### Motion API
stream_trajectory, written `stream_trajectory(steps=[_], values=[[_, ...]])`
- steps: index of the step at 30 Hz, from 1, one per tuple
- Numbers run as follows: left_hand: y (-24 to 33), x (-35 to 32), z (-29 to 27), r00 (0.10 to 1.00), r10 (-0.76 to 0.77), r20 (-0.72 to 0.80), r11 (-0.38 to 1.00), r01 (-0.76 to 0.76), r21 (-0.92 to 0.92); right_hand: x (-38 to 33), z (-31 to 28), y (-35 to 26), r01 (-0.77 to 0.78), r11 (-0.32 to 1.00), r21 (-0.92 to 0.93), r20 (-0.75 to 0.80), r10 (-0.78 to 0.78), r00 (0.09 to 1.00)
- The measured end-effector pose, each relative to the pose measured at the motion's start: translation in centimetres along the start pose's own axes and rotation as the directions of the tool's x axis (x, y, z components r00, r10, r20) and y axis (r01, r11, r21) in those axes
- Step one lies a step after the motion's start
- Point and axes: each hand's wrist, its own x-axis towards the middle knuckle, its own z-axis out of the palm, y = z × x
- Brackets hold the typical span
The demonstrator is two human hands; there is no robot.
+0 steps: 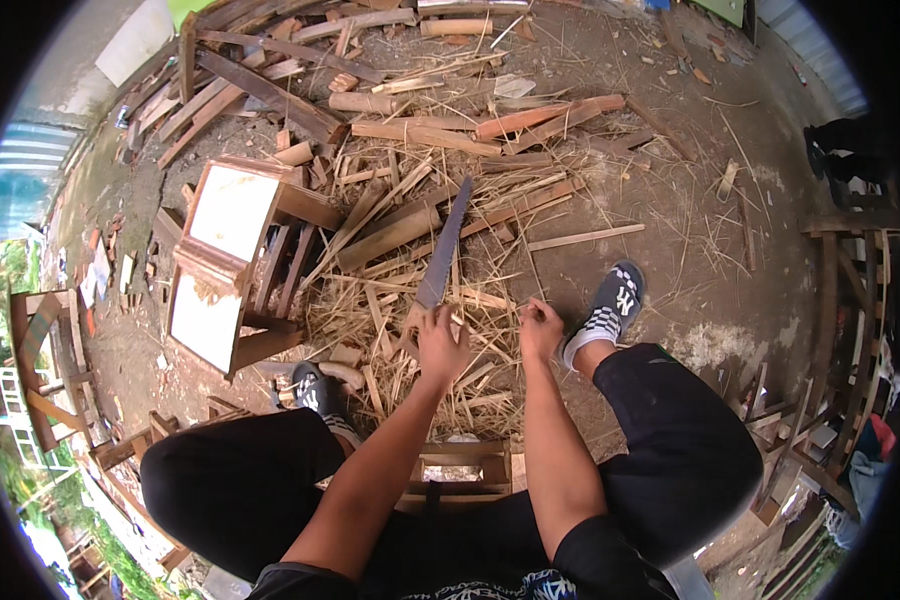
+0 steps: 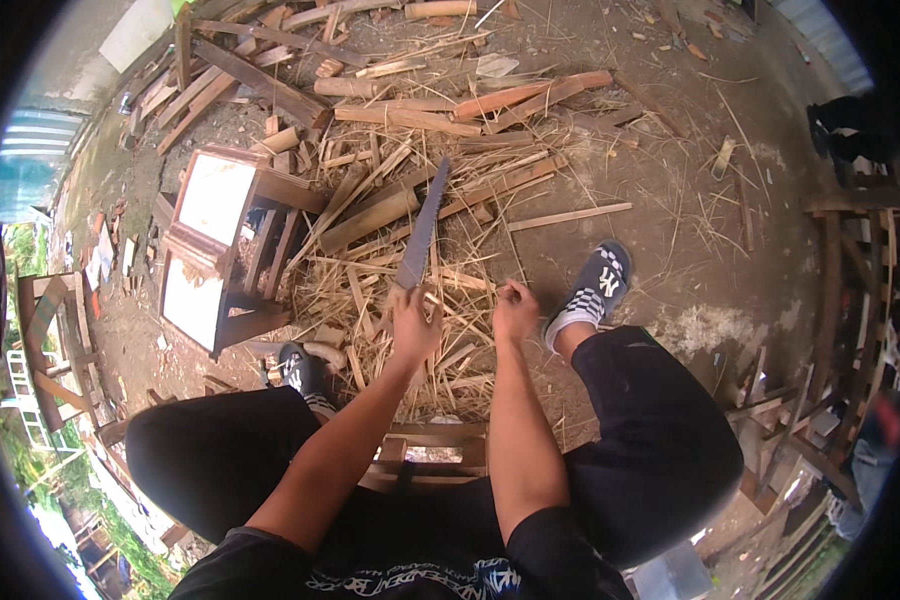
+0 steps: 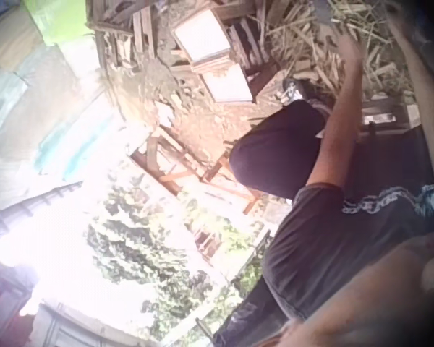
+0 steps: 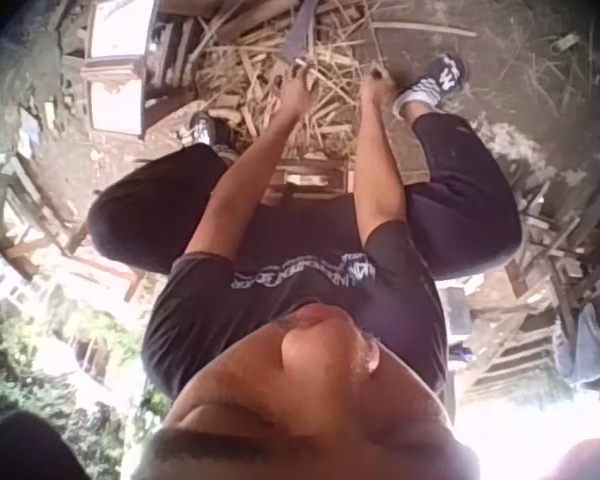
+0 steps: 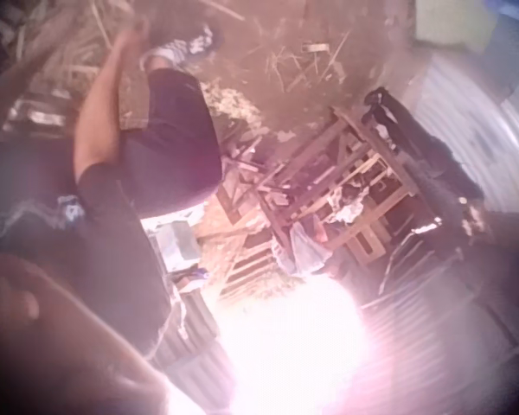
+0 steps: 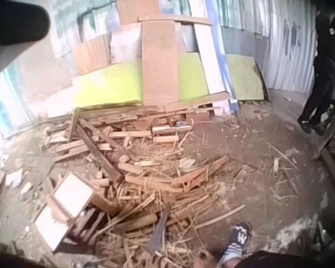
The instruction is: The person sits on the ground and assembles a small wooden frame by inserting thin wooden slats into slots. They use a saw to trim a slat and a hammer to secure it in place.
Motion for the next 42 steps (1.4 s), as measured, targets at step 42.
stream_trajectory(steps=[42], values=[[20.1, 2.3, -50.5, 0.753, 0.600, -0.271, 0.750, -0.412, 0.517, -20.9, -15.0, -47.5, 0.929, 0.371, 0.011, 0.541, -0.783, 0.306]])
